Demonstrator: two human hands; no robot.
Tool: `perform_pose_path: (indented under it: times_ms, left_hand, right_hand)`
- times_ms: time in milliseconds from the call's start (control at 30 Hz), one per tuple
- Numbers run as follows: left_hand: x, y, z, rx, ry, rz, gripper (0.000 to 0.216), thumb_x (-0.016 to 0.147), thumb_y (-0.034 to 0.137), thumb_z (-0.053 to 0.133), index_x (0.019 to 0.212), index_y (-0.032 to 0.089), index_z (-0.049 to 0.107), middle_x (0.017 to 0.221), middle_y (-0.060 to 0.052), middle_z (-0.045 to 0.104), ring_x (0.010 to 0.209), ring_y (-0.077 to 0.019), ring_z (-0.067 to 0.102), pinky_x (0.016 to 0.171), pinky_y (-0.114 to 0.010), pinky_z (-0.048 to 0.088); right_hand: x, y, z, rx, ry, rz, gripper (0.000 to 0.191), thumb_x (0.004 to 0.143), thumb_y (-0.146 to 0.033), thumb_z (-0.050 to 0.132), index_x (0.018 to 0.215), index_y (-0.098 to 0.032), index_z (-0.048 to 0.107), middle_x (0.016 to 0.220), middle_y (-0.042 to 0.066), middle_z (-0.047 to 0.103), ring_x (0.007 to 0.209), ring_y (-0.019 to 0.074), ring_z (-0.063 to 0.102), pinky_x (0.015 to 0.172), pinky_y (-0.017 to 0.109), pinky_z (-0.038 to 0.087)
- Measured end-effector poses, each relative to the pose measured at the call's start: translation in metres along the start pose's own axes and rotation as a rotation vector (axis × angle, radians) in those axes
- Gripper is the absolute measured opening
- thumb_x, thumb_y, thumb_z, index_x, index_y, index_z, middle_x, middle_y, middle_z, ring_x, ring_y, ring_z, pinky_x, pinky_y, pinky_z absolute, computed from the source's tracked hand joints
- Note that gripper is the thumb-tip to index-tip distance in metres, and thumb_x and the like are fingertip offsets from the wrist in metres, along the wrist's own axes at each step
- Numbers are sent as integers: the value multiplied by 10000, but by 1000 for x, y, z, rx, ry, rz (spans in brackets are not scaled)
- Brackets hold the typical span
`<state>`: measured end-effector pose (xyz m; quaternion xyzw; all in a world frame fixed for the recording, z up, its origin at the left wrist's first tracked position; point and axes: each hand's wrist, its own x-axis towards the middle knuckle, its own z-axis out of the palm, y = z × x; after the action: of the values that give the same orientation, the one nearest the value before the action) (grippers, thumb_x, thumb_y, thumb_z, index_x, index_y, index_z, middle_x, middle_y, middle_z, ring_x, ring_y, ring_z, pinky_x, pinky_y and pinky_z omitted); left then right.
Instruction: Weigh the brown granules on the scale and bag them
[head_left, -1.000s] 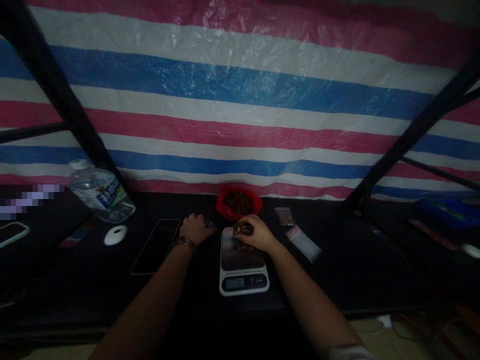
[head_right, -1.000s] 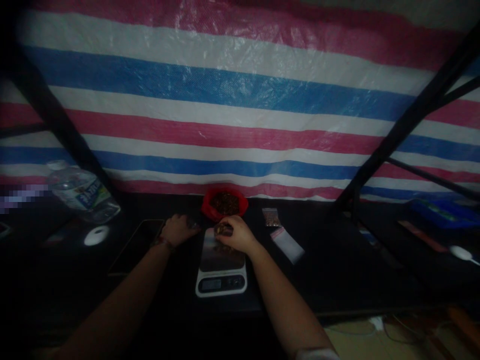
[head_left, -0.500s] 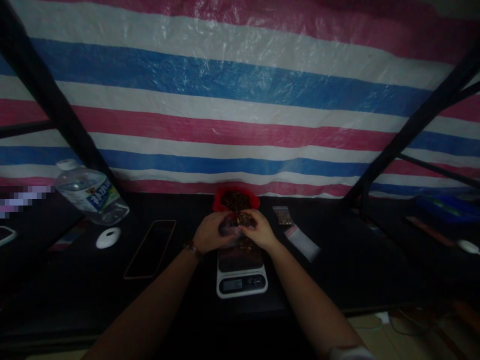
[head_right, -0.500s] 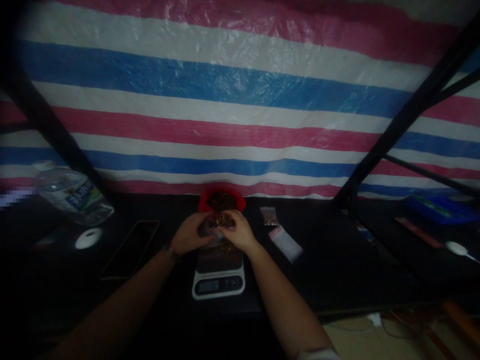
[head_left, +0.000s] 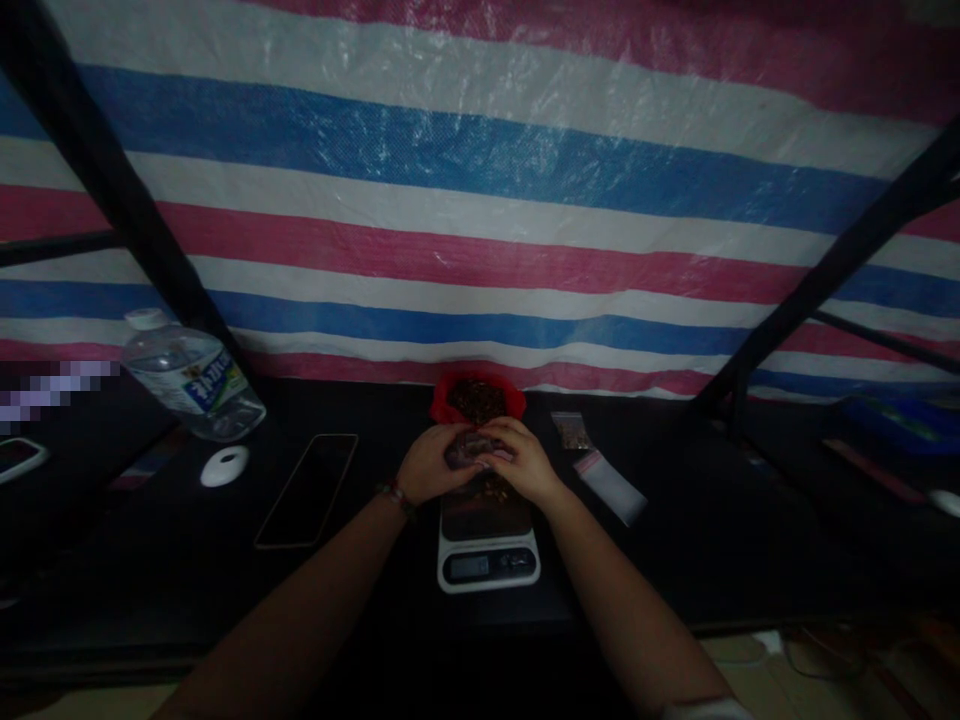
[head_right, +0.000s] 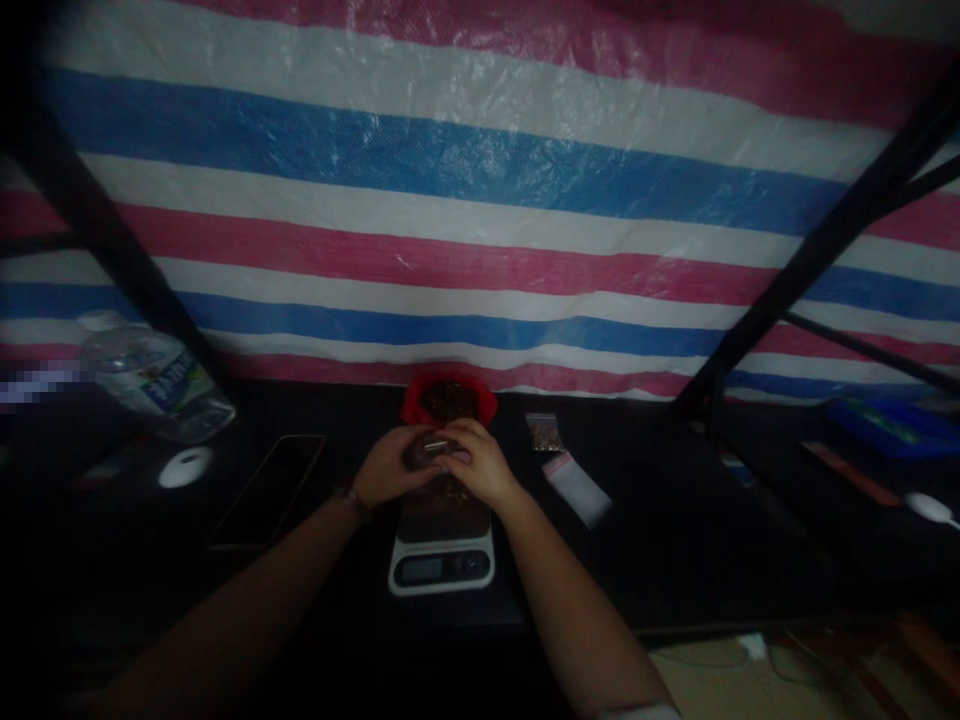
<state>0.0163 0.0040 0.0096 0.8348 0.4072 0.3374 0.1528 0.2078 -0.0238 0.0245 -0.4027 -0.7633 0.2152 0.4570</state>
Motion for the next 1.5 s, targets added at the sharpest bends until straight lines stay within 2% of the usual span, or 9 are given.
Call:
perform_pose_path:
  times_ms: [267, 467, 700, 867, 967, 1033, 1300, 1433, 1500]
  left_hand:
    - [-1, 1, 1, -50, -21, 2, 603, 662, 426, 683, 1200, 197, 532, 1135, -83, 624, 1036, -264, 579, 918, -397, 447]
    - [-2, 2, 1, -100, 44, -5, 544, 696, 398, 648, 1183, 180, 539, 1134, -96, 622, 1034, -256, 579, 917, -394, 452]
    - [1, -2, -1, -122, 53, -49, 532, 695, 389, 646, 1174, 184, 543, 1066, -79, 642, 969, -237, 605, 880, -376, 481]
    - [-3, -9, -8, -183, 234, -151, 495, 773, 368, 566, 1215, 165, 475, 1051, -78, 637, 930, -200, 620, 854, -338, 498]
    - [-7, -14, -12, -182, 376, -149, 588, 776, 385, 556, 1287, 163, 369, 1082, -84, 617, 977, -200, 605, 877, -345, 489]
    - [-6, -17, -12, -184, 403, -176, 617, 775, 399, 554, 1301, 160, 339, 1068, -85, 620, 980, -201, 604, 867, -345, 493]
    - [1, -20, -3, -237, 296, -244, 608, 805, 392, 540, 1329, 181, 316, 1066, -76, 619, 968, -194, 613, 863, -342, 498]
    - [1, -21, 0, -282, 222, -225, 637, 796, 383, 549, 1343, 170, 301, 1032, -66, 621, 953, -188, 614, 856, -334, 497]
    - [1, -23, 0, -294, 205, -218, 640, 804, 381, 532, 1353, 162, 287, 1044, -71, 620, 958, -188, 612, 861, -339, 492]
  right_hand:
    - [-3, 1, 5, 131, 15, 97, 434, 813, -248, 599, 1241, -276, 532, 1237, 68, 565, 1125, 200, 548, 945, 368, 479]
    - [-3, 2, 7, 217, 36, 120, 539, 759, -212, 631, 1275, -266, 483, 1176, 83, 556, 1048, 197, 583, 882, 360, 515]
    - [-1, 2, -5, -52, -116, 70, 626, 712, -87, 589, 1301, -262, 468, 1221, 78, 522, 1114, 201, 520, 940, 368, 459]
    - [0, 32, -31, -243, 51, 120, 552, 677, -72, 561, 1213, -201, 534, 1126, 86, 563, 1069, 204, 537, 949, 378, 438]
    - [-1, 57, -49, -417, 189, 254, 382, 689, -118, 579, 1067, -165, 606, 1043, 98, 609, 994, 223, 578, 913, 399, 451]
    - [-3, 72, -56, -482, 191, 348, 363, 690, -137, 601, 1052, -157, 607, 1030, 105, 635, 961, 227, 603, 882, 393, 466]
    - [-13, 93, -52, -596, 11, 506, 381, 651, -166, 694, 1026, -181, 630, 958, 99, 674, 900, 245, 644, 809, 371, 484]
    - [-9, 73, -58, -569, 39, 408, 614, 618, -247, 747, 1196, -171, 552, 1141, 136, 598, 1067, 273, 562, 922, 431, 422]
    - [-7, 58, -60, -494, 24, 321, 529, 678, -283, 708, 1175, -167, 568, 1152, 127, 585, 1069, 248, 552, 930, 415, 418]
